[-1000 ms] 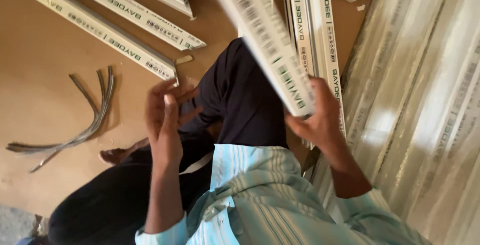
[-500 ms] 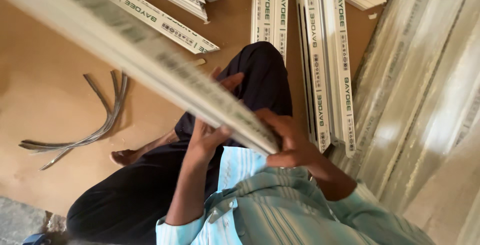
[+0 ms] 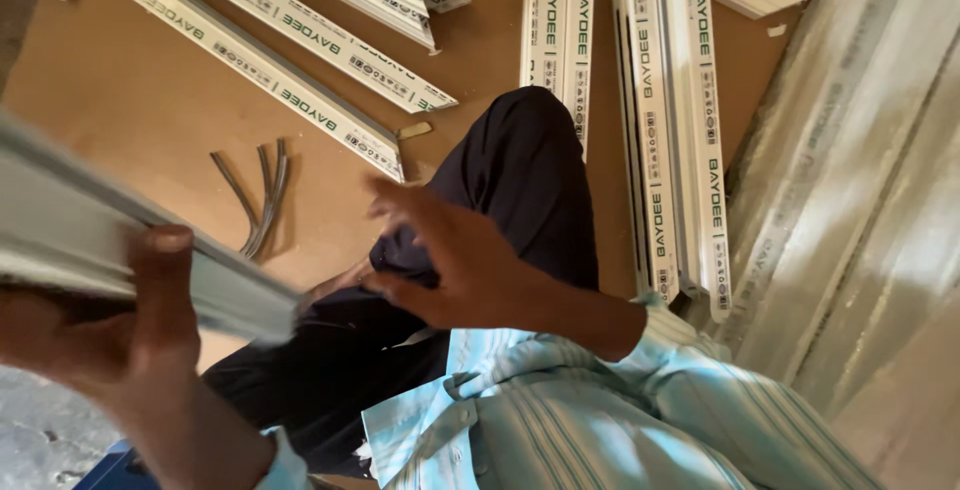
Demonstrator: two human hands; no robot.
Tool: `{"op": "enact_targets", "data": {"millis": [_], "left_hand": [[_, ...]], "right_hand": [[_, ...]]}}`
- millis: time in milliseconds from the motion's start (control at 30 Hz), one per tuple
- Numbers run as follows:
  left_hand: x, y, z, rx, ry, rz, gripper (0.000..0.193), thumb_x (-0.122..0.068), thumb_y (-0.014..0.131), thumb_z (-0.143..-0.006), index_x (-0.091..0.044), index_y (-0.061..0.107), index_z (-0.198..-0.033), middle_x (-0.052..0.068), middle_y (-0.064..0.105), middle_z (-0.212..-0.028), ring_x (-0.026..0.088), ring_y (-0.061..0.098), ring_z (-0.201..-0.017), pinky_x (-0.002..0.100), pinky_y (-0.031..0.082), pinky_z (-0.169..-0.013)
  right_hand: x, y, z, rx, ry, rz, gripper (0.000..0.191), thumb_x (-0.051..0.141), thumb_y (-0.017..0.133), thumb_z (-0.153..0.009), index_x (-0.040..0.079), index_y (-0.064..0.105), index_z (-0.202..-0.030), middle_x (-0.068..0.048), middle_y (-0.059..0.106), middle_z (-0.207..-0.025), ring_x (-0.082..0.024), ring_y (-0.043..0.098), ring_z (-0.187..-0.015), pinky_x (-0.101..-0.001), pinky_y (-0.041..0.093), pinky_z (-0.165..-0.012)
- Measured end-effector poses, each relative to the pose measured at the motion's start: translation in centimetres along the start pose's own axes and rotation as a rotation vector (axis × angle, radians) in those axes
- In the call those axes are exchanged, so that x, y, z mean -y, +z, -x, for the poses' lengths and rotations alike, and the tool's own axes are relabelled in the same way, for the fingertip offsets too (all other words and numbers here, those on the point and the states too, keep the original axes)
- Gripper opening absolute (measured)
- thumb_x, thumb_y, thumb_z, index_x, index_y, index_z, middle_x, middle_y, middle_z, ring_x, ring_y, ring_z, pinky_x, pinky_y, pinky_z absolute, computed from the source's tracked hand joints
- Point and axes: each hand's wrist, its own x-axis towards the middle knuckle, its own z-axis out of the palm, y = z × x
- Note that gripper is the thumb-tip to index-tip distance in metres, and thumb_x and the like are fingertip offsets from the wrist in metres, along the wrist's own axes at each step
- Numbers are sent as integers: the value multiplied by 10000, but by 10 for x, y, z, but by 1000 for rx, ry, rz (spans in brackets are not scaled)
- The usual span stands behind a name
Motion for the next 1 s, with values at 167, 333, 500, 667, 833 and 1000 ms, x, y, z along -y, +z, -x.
{"op": "enact_targets", "data": {"millis": [167, 333, 500, 667, 833, 1000], "left_hand": [[-1, 6, -16, 238, 218, -656, 568, -188, 859, -925, 90, 571, -1328, 184, 691, -1003, 282, 701, -825, 412, 582, -693], [14, 14, -7, 462, 364, -905, 574, -179, 873, -894, 2, 648, -1389, 150, 706, -997, 261, 699, -794, 385, 551, -647], [40, 7, 4, 515, 474, -998, 545, 12, 713, -889, -189, 711, -1396, 36, 718, -942, 160, 655, -731, 311, 490, -611], [50, 12, 18, 551, 700, -1007, 386, -84, 738, -976, -266, 723, -1316, 11, 738, -980, 137, 649, -781, 308, 466, -703], [49, 43, 38, 597, 872, -894, 346, -367, 694, -1043, -293, 676, -1380, 11, 725, -1015, 130, 649, -874, 359, 468, -860], [46, 72, 64, 714, 1013, -754, 418, -380, 661, -1077, -281, 608, -1480, -33, 675, -1091, 129, 626, -1040, 411, 408, -1043]], "right_hand": [[-3, -27, 9, -278, 0, 7, 723, 160, 778, -975, 55, 355, -1552, -163, 637, -1407, -229, 712, -1216, -351, 613, -947], [-2, -53, 23, -609, -326, 81, 624, -31, 740, -981, 73, 428, -1511, -195, 626, -1309, -280, 680, -1149, -408, 611, -993], [23, -85, 22, -824, -438, 490, 478, 92, 764, -844, 95, 570, -1281, -125, 688, -1084, -265, 572, -1173, -419, 487, -1025], [43, -110, 16, -472, -375, 713, 432, 209, 770, -807, 76, 630, -1193, -199, 641, -1143, -358, 535, -1200, -502, 487, -1050], [12, -106, 28, 422, 82, 716, 1167, 684, 858, -631, 46, 489, -1536, -211, 656, -1383, -284, 635, -1049, -458, 571, -831], [-27, -106, 63, 883, 934, 100, 1133, 618, 836, -694, 244, 348, -1646, -102, 790, -1247, -222, 808, -991, -379, 633, -836]]}}
